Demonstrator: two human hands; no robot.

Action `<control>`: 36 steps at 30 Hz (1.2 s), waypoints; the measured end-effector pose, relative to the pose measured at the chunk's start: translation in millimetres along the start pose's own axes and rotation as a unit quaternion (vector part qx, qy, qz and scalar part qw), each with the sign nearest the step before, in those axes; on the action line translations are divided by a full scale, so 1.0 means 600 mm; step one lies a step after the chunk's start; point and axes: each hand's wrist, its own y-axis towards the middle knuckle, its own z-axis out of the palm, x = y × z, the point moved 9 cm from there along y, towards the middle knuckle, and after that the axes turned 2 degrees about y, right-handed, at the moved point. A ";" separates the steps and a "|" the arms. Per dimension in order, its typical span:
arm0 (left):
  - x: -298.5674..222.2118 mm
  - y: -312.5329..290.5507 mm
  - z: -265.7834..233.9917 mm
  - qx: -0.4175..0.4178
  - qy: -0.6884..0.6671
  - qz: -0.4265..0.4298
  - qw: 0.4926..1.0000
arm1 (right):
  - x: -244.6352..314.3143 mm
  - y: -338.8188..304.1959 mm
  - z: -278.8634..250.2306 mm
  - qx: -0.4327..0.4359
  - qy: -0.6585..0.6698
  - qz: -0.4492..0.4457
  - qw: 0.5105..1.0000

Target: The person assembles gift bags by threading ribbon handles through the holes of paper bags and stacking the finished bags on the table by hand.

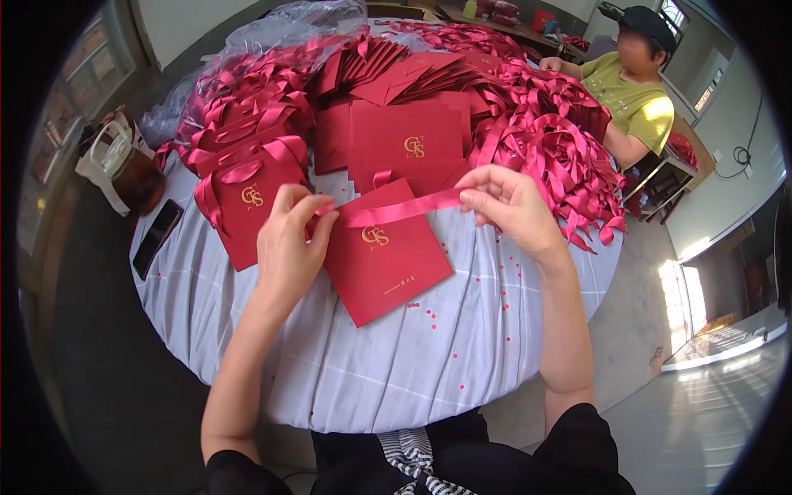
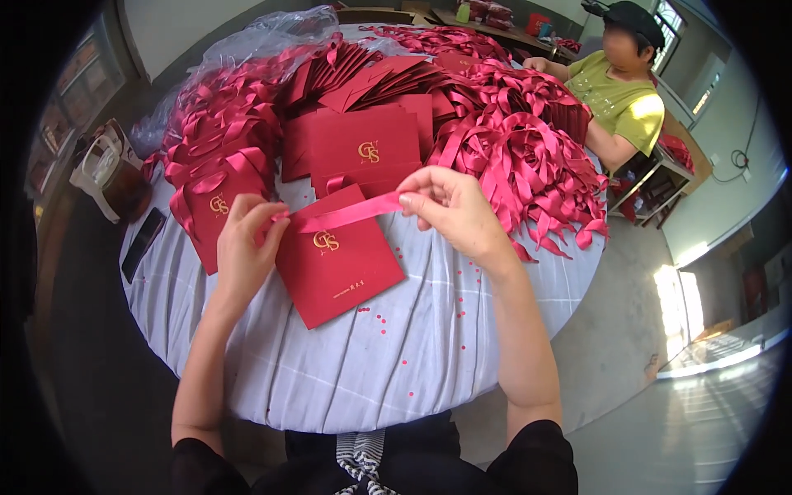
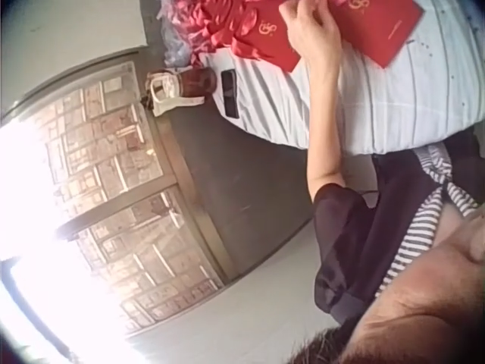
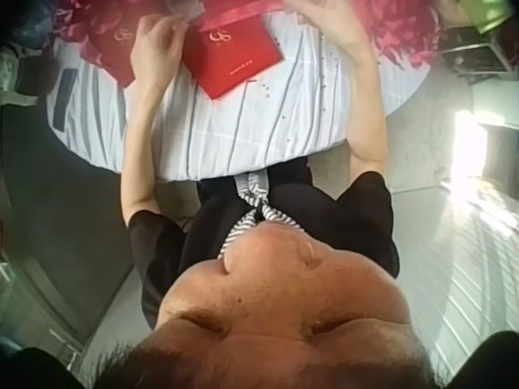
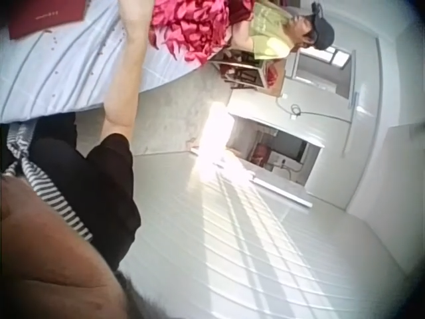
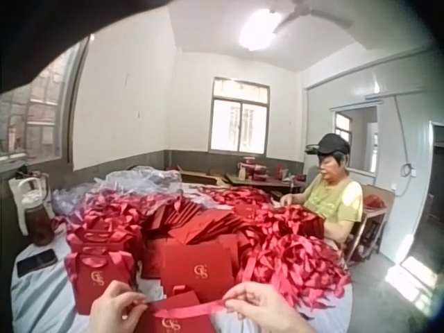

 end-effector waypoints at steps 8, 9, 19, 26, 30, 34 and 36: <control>-0.003 0.064 0.099 0.260 -0.085 -0.021 0.962 | 0.017 -0.001 0.007 -0.073 0.146 -0.086 0.983; -0.002 0.070 0.105 0.260 -0.086 -0.019 0.962 | 0.016 0.000 0.007 -0.062 0.180 -0.103 0.976; -0.070 0.094 0.087 0.301 -0.294 -0.038 0.906 | 0.057 -0.038 0.070 0.051 0.259 -0.067 0.962; -0.092 0.089 0.072 0.296 -0.335 -0.045 0.894 | 0.038 -0.042 0.090 0.026 0.091 0.013 0.995; -0.096 0.084 0.080 0.307 -0.356 -0.043 0.881 | 0.035 -0.040 0.084 0.005 0.057 0.028 0.998; -0.106 0.080 0.082 0.312 -0.354 -0.050 0.880 | 0.025 -0.040 0.080 -0.002 0.071 0.047 0.996; -0.115 0.081 0.077 0.308 -0.345 -0.029 0.886 | 0.027 -0.038 0.074 -0.035 0.036 0.015 0.999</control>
